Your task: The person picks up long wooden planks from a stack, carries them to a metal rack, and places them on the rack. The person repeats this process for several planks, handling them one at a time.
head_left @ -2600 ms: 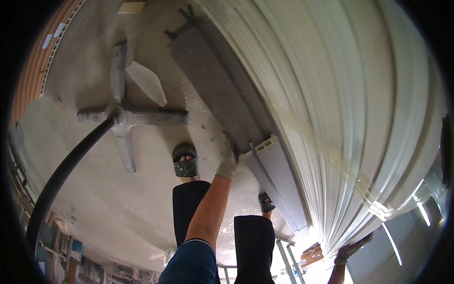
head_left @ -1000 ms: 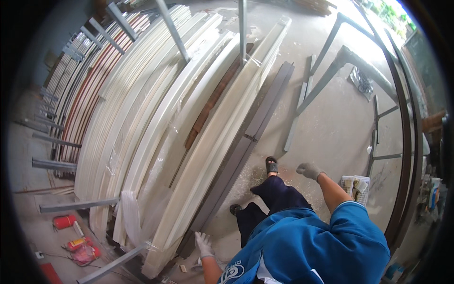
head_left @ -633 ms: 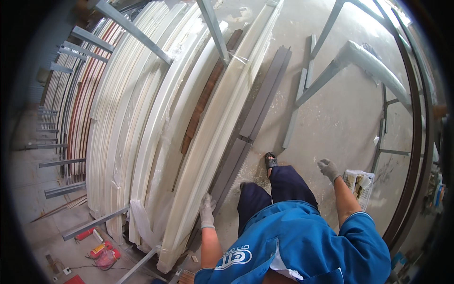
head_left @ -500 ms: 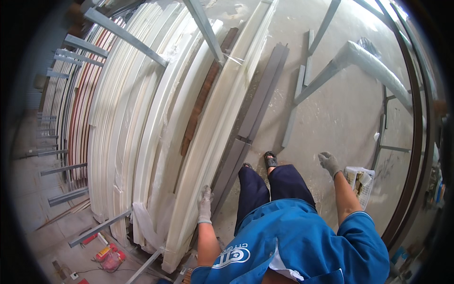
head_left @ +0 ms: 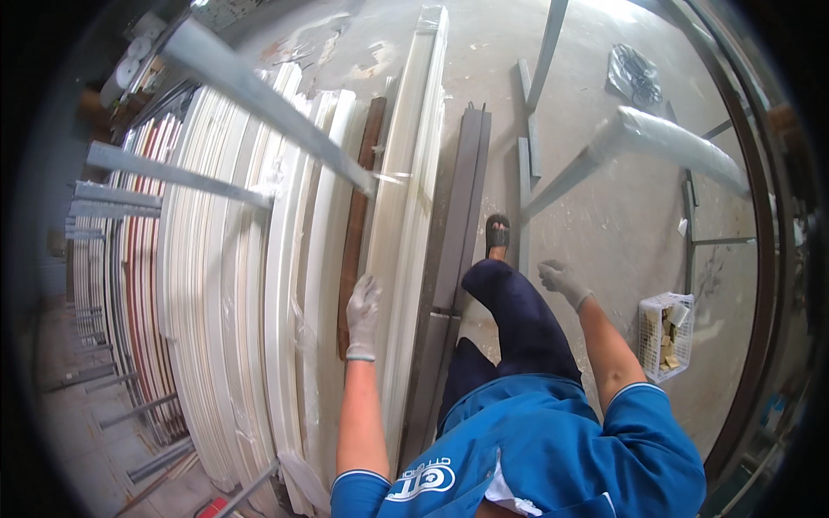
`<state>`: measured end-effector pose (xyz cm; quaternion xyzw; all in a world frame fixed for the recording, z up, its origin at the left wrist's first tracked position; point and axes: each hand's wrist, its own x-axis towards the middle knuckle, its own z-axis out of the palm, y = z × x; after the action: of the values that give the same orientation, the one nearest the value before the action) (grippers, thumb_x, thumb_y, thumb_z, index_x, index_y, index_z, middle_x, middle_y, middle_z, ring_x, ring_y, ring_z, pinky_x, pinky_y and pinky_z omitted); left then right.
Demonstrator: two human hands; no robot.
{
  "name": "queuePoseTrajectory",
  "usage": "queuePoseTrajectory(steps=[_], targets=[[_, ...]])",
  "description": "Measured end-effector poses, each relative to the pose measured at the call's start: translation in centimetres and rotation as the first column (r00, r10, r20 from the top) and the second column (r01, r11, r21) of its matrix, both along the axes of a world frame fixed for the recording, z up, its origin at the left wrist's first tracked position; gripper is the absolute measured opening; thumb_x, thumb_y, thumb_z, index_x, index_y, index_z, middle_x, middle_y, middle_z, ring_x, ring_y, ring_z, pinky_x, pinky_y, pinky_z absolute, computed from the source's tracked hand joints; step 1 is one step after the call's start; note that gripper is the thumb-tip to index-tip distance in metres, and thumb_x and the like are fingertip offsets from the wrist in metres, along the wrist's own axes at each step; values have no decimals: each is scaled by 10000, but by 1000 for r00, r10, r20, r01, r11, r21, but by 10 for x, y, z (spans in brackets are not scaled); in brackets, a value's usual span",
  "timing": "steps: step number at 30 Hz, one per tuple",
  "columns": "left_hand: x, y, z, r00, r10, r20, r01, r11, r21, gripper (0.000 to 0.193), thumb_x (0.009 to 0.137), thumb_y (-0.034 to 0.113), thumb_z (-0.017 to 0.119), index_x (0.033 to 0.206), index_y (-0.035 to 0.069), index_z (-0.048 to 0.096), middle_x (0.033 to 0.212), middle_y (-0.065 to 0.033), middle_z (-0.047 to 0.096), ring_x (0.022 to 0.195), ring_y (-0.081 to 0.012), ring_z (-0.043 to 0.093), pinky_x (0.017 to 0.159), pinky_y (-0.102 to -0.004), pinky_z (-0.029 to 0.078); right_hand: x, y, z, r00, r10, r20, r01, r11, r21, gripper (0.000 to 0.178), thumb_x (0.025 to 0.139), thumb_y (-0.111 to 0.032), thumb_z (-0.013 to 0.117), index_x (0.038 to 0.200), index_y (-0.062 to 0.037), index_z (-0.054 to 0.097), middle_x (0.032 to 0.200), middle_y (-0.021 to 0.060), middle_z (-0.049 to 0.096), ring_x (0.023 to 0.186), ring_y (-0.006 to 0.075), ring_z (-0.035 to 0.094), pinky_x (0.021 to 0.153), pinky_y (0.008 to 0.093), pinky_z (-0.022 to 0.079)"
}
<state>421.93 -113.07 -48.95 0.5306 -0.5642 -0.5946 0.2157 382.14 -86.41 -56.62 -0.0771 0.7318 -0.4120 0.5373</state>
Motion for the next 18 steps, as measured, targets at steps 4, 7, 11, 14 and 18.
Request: queuePoseTrajectory(steps=[4, 7, 11, 14, 18], targets=[[-155, -115, -6, 949, -201, 242, 261, 934, -245, 736, 918, 466, 686, 1425, -26, 481, 1407, -220, 542, 1302, -319, 534, 1093, -386, 416, -69, -129, -63, 998, 55, -29, -58, 992, -109, 343, 957, -349, 672, 1146, -62, 670, 904, 22, 664, 770, 122, 635, 686, 289, 529], [-266, -227, -51, 836, -117, 536, 412, 779, -472, 907, 846, 617, 690, 1473, 17, 428, 1472, -228, 472, 1357, -363, 475, 1109, -432, 407, -115, -256, -131, 988, -138, 73, 138, 990, 16, 291, 933, -306, 692, 1080, -56, 704, 924, 53, 694, 801, 173, 675, 672, 314, 547], [-371, -329, -133, 589, -48, 807, 519, 787, -332, 1169, 662, 793, 709, 1557, 158, 305, 1560, -265, 291, 1415, -414, 359, 1117, -495, 383, -190, -399, -208, 805, 196, -560, -241, 971, -7, 269, 926, -262, 649, 1120, -80, 693, 1068, 183, 700, 1013, 363, 659, 877, 419, 526], [-397, -340, -175, 350, 27, 936, 551, 802, -229, 1176, 665, 818, 681, 1569, 178, 288, 1469, -282, 323, 1294, -469, 411, 1037, -584, 362, -254, -489, -250, 718, 151, -680, -266, 961, -68, 294, 961, -314, 610, 1119, -79, 689, 1111, 192, 691, 1046, 368, 653, 905, 440, 506], [-383, -331, -189, 457, 66, 887, 570, 744, -349, 1140, 716, 812, 623, 1571, 142, 278, 1442, -285, 325, 1251, -474, 398, 1008, -614, 331, -339, -587, -312, 694, 68, -717, -97, 995, 1, 287, 973, -303, 622, 1139, -77, 684, 1029, 170, 722, 970, 339, 695, 846, 381, 531]])
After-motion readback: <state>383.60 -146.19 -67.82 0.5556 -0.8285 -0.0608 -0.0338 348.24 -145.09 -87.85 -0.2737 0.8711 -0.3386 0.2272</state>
